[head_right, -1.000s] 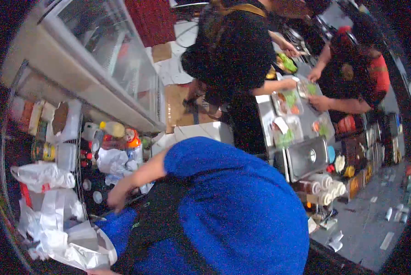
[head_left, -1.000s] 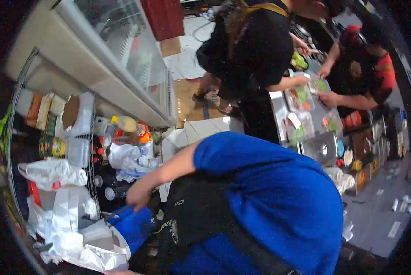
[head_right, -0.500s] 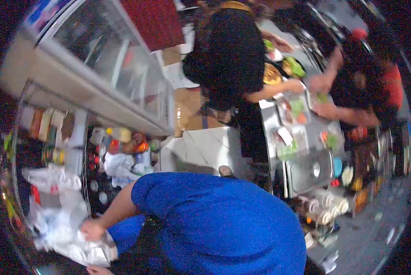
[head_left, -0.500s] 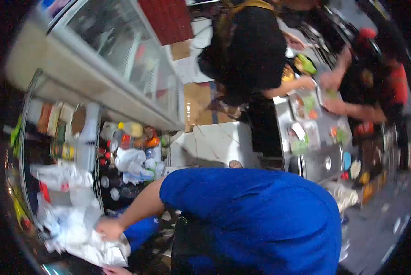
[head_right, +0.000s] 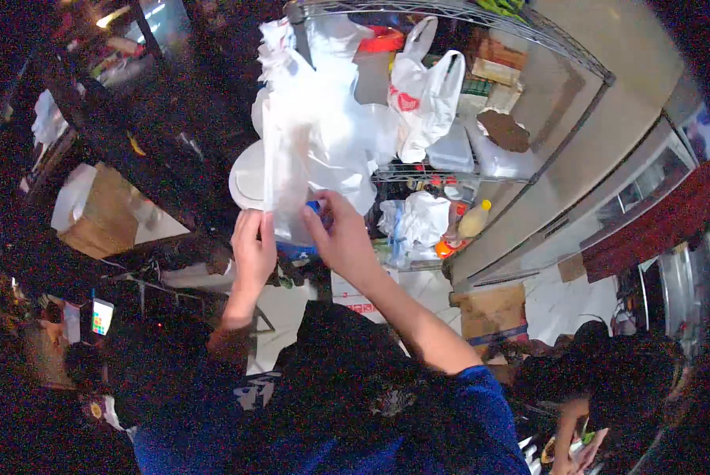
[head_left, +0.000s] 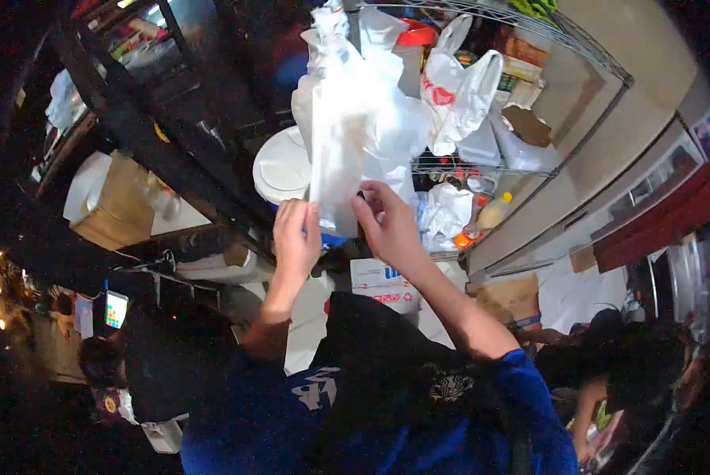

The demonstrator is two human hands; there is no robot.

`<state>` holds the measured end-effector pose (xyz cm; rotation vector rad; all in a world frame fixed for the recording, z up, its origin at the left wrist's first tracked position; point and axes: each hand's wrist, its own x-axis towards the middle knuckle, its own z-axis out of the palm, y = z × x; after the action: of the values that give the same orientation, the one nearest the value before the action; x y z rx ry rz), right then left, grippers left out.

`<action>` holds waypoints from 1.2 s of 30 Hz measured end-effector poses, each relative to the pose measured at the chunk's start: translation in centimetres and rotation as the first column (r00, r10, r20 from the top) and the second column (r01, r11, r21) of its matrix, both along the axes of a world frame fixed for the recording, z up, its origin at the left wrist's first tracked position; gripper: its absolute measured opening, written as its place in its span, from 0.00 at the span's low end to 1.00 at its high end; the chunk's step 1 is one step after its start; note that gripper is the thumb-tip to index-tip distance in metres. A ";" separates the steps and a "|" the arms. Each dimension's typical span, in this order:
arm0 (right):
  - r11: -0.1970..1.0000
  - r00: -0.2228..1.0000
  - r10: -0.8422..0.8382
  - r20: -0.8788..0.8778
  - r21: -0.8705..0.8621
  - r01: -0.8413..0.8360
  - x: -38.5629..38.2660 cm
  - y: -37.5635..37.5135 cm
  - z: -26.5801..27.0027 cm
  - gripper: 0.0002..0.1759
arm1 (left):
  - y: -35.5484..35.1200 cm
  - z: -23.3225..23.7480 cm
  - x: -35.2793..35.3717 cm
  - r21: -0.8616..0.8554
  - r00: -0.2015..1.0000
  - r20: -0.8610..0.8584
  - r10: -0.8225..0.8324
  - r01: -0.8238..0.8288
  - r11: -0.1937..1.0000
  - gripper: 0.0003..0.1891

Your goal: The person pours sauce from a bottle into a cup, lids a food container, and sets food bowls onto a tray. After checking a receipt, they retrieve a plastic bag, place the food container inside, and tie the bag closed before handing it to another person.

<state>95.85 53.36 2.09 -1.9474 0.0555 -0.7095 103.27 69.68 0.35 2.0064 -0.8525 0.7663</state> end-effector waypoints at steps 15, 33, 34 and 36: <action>0.900 0.932 0.199 -0.304 0.434 -0.051 -4.7 -8.7 -4.8 0.15 | -3.3 -6.6 -1.6 -0.194 0.769 -0.458 -0.446 0.403 0.894 0.04; 0.733 0.890 -0.080 -0.448 0.579 0.357 -22.9 -16.2 -3.1 0.14 | -26.4 -2.5 -1.5 -0.151 -0.104 -0.835 -0.541 0.988 0.044 0.17; 0.731 0.899 -0.066 -0.433 0.592 0.339 -23.1 -16.5 -3.6 0.15 | -26.4 -2.2 -1.3 -0.119 -0.079 -0.846 -0.527 0.992 0.042 0.18; 0.737 0.853 -0.137 -0.503 0.524 0.427 -22.8 -17.1 -3.7 0.19 | -26.4 -2.5 -1.0 -0.224 -0.161 -0.869 -0.469 0.971 0.082 0.16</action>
<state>73.08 36.29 -1.61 -1.4095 0.8013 -0.3586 102.27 43.32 -2.20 1.3072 -1.5311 -1.3514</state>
